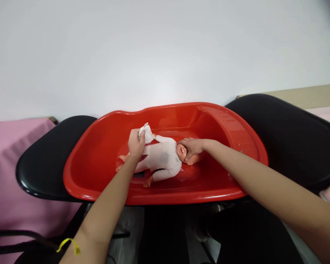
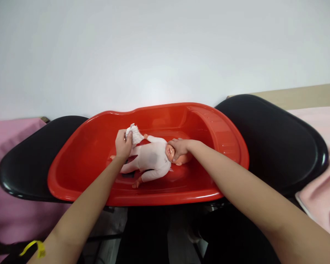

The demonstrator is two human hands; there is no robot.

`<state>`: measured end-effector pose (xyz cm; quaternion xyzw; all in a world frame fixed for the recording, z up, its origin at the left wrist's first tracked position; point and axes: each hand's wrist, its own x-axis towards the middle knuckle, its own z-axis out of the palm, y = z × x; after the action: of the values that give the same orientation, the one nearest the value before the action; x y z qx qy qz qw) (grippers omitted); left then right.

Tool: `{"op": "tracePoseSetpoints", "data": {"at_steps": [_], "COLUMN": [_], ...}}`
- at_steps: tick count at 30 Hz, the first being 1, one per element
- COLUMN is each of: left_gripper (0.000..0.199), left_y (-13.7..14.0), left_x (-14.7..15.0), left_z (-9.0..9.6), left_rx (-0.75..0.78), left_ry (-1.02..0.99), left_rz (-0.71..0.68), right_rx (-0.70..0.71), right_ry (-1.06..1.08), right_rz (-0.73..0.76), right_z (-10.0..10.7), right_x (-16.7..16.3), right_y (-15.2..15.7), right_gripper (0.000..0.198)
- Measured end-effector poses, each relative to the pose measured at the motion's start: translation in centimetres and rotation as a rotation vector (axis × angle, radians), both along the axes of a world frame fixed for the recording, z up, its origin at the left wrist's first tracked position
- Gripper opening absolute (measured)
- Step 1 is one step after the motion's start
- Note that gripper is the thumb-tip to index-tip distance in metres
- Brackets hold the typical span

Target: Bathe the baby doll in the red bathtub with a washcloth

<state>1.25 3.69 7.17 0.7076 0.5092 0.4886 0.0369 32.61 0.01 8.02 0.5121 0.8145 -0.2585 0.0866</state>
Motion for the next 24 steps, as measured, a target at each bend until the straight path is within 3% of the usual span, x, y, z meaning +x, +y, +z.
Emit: {"op": "tracePoseSetpoints", "data": {"at_steps": [4, 9, 13, 18, 24], "left_gripper": [0.026, 0.049, 0.052, 0.028, 0.028], "left_y": [-1.3, -1.7, -1.0, 0.2, 1.0], "left_x": [1.6, 1.8, 0.9, -0.6, -0.9], "left_z": [1.1, 0.6, -0.6, -2.4, -3.1], "left_rx": [0.013, -0.431, -0.590, -0.653, -0.549], "left_ry": [-0.047, -0.148, -0.144, 0.167, 0.355], "left_rz": [-0.178, -0.364, -0.425, -0.221, -0.388], "right_rx": [-0.003, -0.013, -0.008, -0.009, -0.005], "right_ry": [-0.004, -0.010, -0.014, -0.001, -0.001], "right_rz": [-0.005, 0.007, 0.019, 0.021, 0.024], "right_z": [0.1, 0.5, 0.5, 0.4, 0.6], "right_x": [0.0, -0.2, -0.1, -0.1, -0.2], "right_y": [-0.1, -0.2, -0.1, -0.1, -0.3], "right_gripper": [0.097, 0.094, 0.093, 0.092, 0.093]}}
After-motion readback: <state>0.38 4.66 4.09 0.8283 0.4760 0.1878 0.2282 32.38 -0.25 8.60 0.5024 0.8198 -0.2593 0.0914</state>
